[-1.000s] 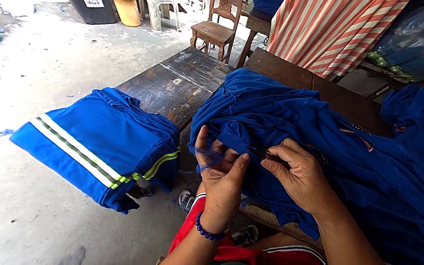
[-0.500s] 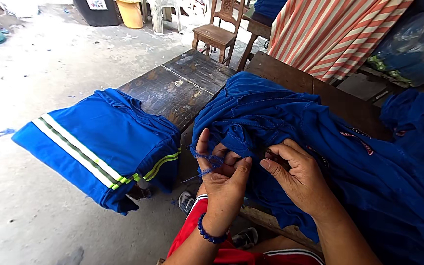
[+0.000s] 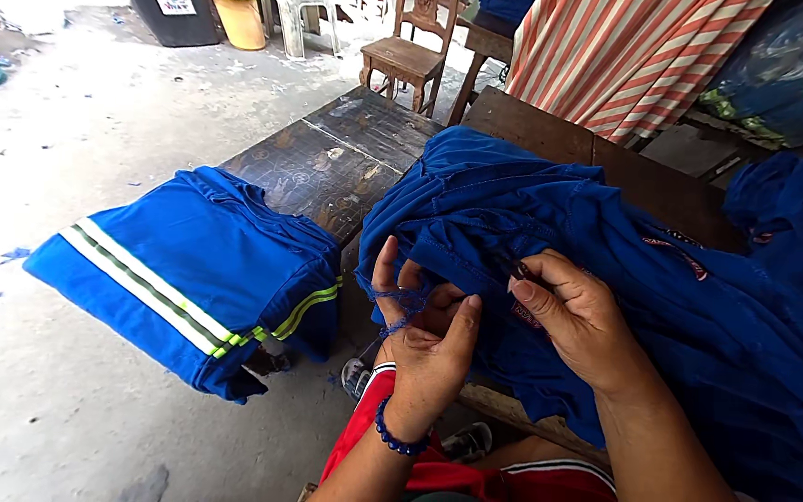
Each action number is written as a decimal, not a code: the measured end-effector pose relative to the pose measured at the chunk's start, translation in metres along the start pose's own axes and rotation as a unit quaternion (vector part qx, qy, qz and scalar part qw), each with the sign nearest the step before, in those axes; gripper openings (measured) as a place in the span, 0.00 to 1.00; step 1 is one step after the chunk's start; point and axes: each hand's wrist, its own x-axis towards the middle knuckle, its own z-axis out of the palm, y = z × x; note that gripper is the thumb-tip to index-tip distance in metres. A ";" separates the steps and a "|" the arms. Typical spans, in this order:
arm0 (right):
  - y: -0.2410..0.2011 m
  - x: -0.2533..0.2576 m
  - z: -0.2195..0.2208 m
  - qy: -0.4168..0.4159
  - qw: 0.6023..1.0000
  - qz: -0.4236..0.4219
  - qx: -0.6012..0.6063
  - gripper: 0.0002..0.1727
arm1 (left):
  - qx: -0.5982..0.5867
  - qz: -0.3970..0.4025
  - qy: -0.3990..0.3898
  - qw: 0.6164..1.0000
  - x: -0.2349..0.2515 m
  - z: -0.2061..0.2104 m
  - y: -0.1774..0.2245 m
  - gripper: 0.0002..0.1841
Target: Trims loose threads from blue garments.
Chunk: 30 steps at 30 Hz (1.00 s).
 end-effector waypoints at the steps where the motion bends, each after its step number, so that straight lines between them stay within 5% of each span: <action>1: 0.001 -0.003 -0.004 0.001 1.000 0.007 0.018 0.11 | 0.004 -0.001 -0.006 1.000 0.000 0.001 0.000 0.47; 11: -0.003 -0.031 -0.011 0.050 0.996 -0.019 -0.066 0.13 | 0.212 0.106 0.030 0.971 0.002 0.003 -0.021 0.06; 21: -0.003 -0.028 0.003 0.058 0.975 -0.033 -0.214 0.17 | 0.111 0.056 0.018 0.992 -0.002 -0.001 -0.023 0.07; 30: -0.006 -0.022 0.020 0.097 0.944 -0.072 -0.308 0.18 | 0.157 0.108 0.010 0.982 -0.003 -0.001 -0.026 0.05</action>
